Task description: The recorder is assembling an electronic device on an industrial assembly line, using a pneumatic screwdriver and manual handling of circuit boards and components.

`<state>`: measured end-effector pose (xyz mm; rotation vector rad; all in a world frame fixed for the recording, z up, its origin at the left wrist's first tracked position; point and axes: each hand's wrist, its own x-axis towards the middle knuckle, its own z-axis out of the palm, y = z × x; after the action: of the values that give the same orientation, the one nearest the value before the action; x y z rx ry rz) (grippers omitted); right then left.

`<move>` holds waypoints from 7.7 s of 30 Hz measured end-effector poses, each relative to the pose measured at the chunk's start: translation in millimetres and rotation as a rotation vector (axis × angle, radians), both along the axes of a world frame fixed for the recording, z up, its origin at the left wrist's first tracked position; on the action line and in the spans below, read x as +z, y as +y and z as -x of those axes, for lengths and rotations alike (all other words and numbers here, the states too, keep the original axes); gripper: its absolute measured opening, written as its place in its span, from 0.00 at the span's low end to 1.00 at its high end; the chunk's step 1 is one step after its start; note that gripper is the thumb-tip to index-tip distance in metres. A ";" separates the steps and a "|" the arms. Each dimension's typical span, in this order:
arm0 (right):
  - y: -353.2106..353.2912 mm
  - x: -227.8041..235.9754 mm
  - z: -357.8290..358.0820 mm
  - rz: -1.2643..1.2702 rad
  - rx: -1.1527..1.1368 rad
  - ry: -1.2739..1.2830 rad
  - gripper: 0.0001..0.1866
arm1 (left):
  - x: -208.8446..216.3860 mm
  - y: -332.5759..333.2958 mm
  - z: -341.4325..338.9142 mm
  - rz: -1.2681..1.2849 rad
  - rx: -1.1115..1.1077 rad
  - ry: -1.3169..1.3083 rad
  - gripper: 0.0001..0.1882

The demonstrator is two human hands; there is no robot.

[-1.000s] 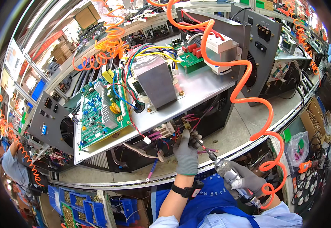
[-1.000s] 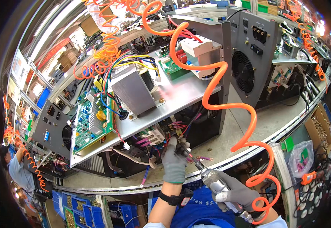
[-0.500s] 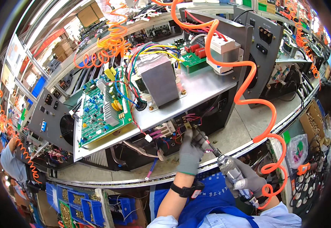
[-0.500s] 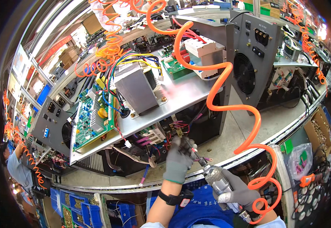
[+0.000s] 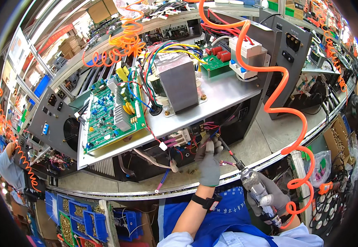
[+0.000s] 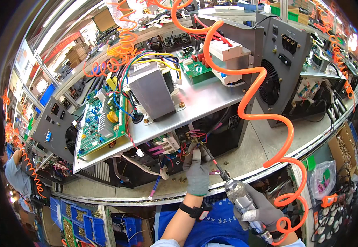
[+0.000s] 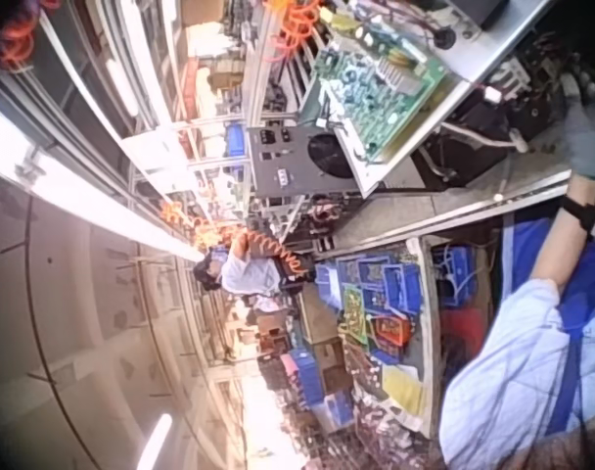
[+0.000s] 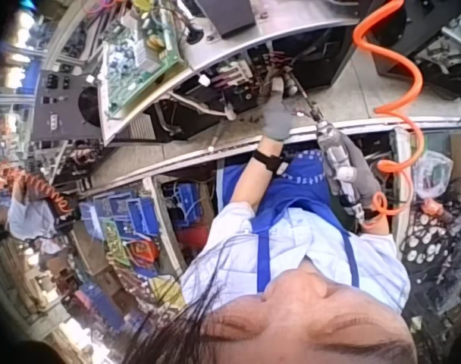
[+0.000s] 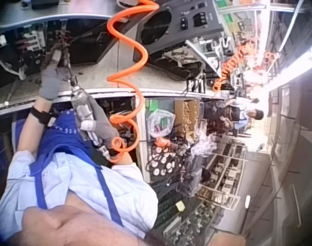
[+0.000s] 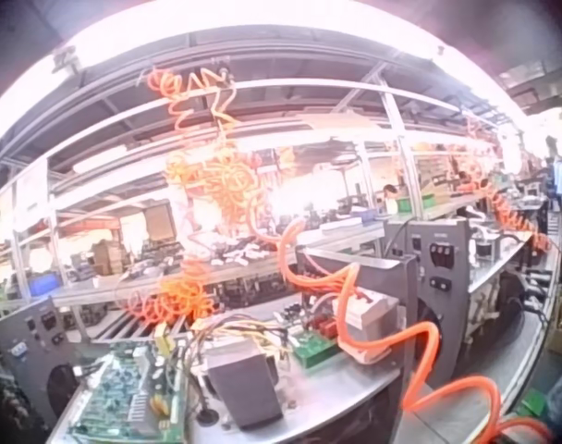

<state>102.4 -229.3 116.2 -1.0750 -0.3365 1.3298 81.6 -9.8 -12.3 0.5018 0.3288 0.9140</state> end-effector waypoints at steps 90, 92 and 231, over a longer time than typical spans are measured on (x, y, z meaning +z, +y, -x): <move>59.4 -27.9 27.6 0.017 0.000 -0.030 0.43 | 1.9 14.0 -35.7 -0.294 0.111 0.312 0.21; 62.5 -31.8 31.3 0.039 -0.015 -0.039 0.46 | -2.7 14.6 -35.5 -0.302 0.106 0.307 0.21; 34.8 -4.0 -0.8 -0.102 0.106 0.078 0.38 | 85.4 71.4 74.4 -1.153 0.388 0.868 0.09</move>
<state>103.2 -194.5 112.1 -0.9287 -0.4034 1.4297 7.2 61.6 73.0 1.9742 0.6844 1.1767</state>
